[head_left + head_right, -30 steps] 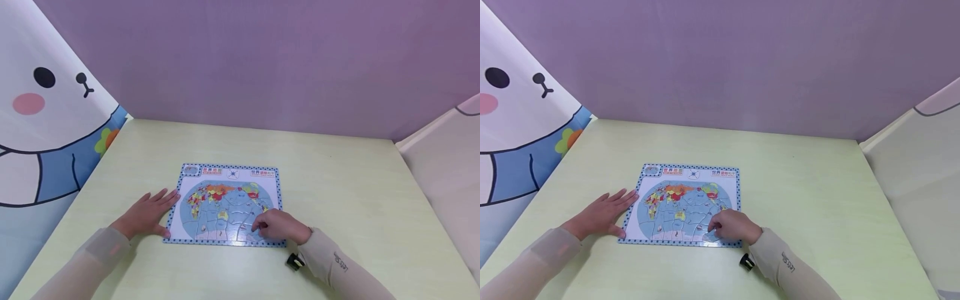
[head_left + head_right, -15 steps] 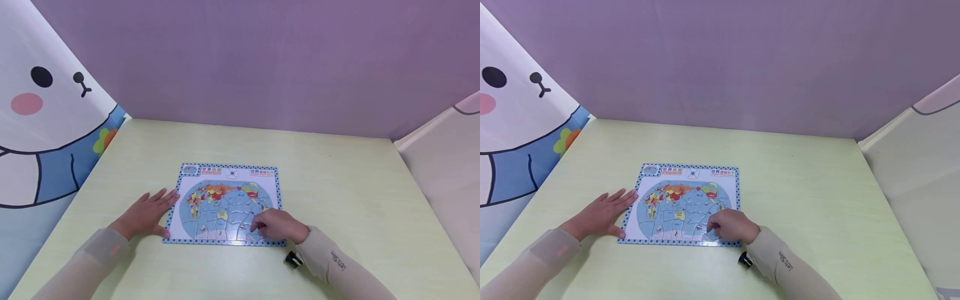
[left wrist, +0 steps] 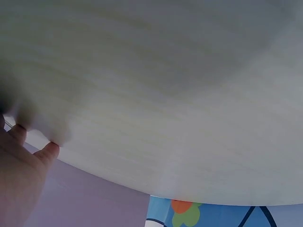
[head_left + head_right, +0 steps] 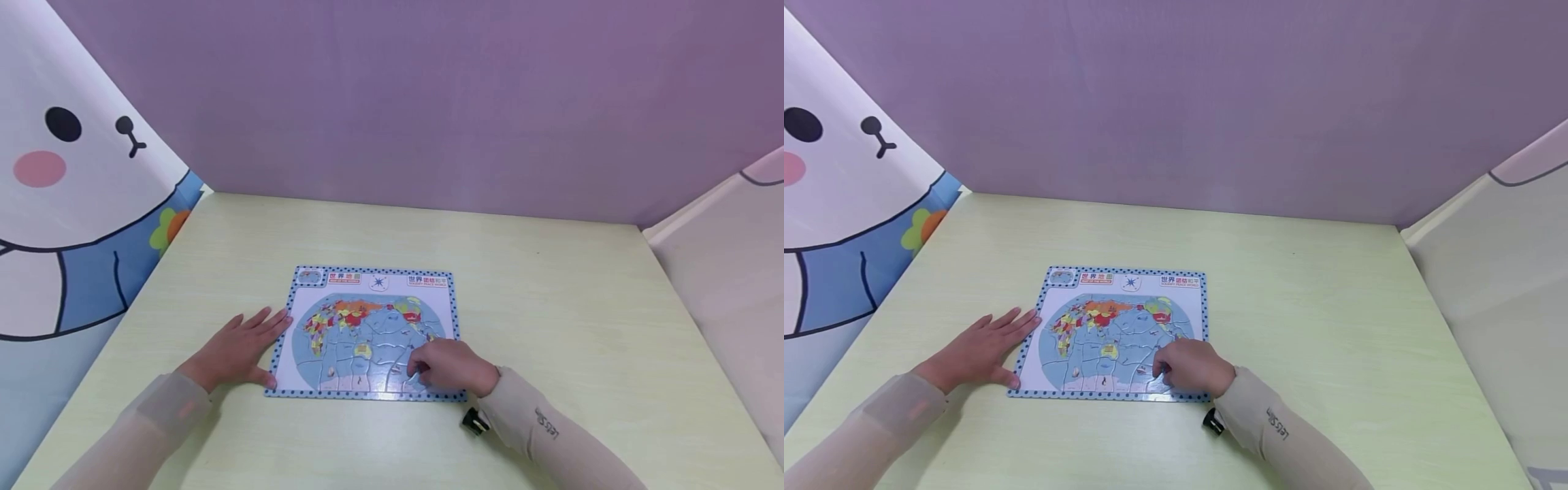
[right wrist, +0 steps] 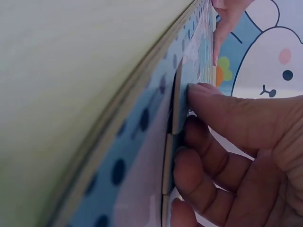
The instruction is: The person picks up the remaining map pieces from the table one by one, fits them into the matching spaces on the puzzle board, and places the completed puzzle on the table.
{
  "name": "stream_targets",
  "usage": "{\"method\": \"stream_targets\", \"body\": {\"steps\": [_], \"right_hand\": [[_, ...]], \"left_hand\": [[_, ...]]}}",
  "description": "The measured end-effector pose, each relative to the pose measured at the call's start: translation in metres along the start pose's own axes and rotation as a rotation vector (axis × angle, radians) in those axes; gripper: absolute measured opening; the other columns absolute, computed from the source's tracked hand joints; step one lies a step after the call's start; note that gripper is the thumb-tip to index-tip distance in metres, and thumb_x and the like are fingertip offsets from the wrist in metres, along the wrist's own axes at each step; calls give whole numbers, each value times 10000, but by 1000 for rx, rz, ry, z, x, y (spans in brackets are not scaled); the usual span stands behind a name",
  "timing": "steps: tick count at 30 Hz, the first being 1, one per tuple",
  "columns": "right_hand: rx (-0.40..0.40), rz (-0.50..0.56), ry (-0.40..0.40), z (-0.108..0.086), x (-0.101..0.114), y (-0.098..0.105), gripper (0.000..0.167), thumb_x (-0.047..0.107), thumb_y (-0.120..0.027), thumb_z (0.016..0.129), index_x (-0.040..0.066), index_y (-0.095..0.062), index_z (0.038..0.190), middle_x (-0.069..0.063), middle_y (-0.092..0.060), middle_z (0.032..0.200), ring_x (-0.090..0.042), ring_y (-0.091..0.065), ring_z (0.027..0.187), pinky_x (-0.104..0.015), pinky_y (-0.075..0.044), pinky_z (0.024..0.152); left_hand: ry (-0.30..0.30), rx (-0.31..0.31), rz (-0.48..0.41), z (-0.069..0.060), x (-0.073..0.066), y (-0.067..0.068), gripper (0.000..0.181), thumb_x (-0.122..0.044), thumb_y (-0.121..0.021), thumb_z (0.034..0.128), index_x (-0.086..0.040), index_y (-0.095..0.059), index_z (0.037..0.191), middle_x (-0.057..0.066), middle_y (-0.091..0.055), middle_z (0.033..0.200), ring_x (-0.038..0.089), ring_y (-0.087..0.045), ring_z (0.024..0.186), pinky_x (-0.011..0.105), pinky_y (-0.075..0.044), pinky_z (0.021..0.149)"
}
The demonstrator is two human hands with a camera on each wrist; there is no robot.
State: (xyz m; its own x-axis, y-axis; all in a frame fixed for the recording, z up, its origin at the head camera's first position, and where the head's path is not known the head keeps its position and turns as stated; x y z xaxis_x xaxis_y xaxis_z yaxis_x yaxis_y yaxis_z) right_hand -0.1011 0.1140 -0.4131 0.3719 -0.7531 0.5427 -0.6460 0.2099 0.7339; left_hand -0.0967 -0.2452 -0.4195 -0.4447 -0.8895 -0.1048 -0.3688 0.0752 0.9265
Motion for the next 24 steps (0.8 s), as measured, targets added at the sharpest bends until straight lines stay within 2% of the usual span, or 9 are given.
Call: {"method": "stream_targets", "body": {"steps": [8, 15, 24], "right_hand": [[0, 13, -36, 1, 1, -1, 67, 120, -728, 853, 170, -729, 897, 100, -557, 746, -127, -506, 768, -281, -432, 700], [-66, 66, -75, 3, -6, 1, 38, 150, -708, 876, 153, -728, 844, 90, -622, 809, -151, -518, 795, -316, -443, 723], [-72, 91, -122, 7, -7, 1, 62, 136, -765, 821, 170, -712, 820, 72, -566, 741, -148, -505, 766, -305, -412, 695]], "left_hand": [[6, 3, -7, 0, 0, 0, 1095, -652, -731, 661, -54, -328, 1484, 151, -305, 1533, 425, -206, 1403, 678, -216, 1046], [17, 12, -8, 0, 1, 0, 1095, -637, -742, 662, -59, -318, 1489, 145, -301, 1537, 421, -198, 1407, 676, -211, 1050], [9, 10, -11, -1, 0, 1, 1096, -654, -727, 663, -61, -319, 1490, 144, -300, 1538, 420, -198, 1407, 677, -211, 1049]]}}
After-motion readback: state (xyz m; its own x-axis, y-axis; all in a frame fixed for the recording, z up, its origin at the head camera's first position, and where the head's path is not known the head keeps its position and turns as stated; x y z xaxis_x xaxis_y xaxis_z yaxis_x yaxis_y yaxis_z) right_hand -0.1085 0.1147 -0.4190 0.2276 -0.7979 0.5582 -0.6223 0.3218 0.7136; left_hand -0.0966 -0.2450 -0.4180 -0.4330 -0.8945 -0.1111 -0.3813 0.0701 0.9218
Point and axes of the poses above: each hand's wrist, its own z-axis towards the middle knuckle, its own y-axis out of the back of the hand, x = y × z, the point moved 1 cm from there along z, towards the middle knuckle
